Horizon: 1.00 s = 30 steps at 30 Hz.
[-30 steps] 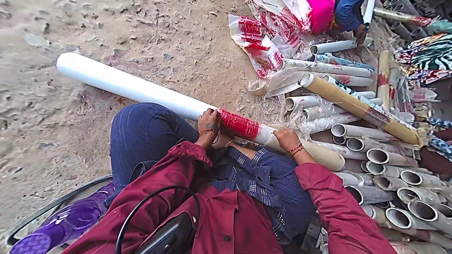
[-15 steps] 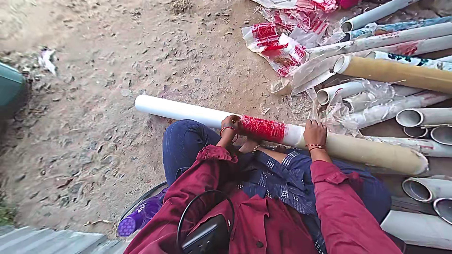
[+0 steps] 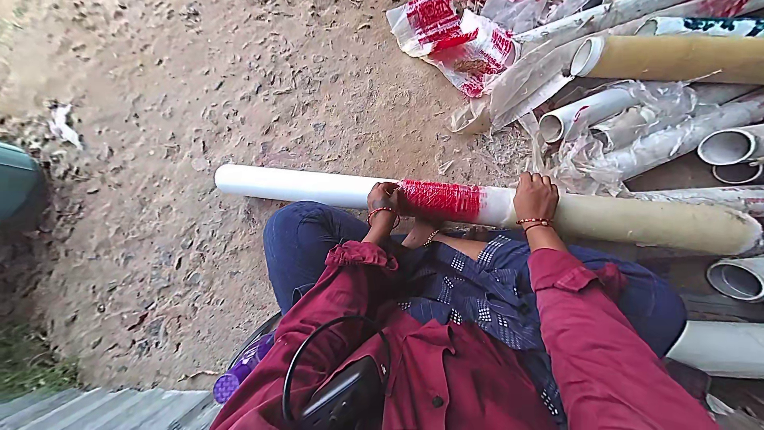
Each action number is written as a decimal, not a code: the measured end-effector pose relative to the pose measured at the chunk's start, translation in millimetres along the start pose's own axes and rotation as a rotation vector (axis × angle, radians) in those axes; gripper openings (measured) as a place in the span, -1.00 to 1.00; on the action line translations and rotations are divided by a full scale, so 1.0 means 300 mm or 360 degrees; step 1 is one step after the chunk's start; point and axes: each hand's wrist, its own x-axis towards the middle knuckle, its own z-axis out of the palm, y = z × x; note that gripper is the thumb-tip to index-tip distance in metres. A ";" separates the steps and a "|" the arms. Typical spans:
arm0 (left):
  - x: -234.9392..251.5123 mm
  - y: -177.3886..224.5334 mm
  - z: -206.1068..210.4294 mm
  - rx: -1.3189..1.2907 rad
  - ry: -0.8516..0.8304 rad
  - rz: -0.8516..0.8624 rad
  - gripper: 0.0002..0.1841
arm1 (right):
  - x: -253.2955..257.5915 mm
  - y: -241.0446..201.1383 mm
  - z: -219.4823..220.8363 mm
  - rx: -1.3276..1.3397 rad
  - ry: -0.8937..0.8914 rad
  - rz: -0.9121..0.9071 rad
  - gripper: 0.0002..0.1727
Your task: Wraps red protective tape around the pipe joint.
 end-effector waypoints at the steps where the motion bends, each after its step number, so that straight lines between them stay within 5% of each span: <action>1: -0.010 -0.011 0.002 -0.0014 0.0027 0.0088 -0.72 | 0.000 -0.002 -0.001 -0.0005 -0.0001 0.0002 -0.66; 17: 0.030 -0.064 -0.012 -0.0068 -0.0202 0.0221 -0.75 | 0.005 -0.041 0.006 -0.0119 -0.0138 0.0076 -0.72; 20: 0.022 -0.067 -0.001 -0.0088 0.0001 0.0191 -0.79 | 0.018 -0.063 -0.013 -0.0099 -0.0179 0.0156 -0.70; 22: 0.026 -0.063 0.004 0.0016 0.0137 0.0036 -0.55 | 0.022 -0.097 -0.029 -0.0091 -0.0206 0.0160 -0.61; 24: 0.035 -0.060 -0.011 0.0023 0.0028 -0.0179 -0.24 | 0.001 -0.162 -0.033 -0.0002 -0.0131 -0.0039 -0.59; 30: 0.064 -0.036 -0.018 -0.0067 -0.0376 -0.0386 -0.20 | -0.115 -0.497 0.003 0.0242 -0.0393 -0.0699 -0.62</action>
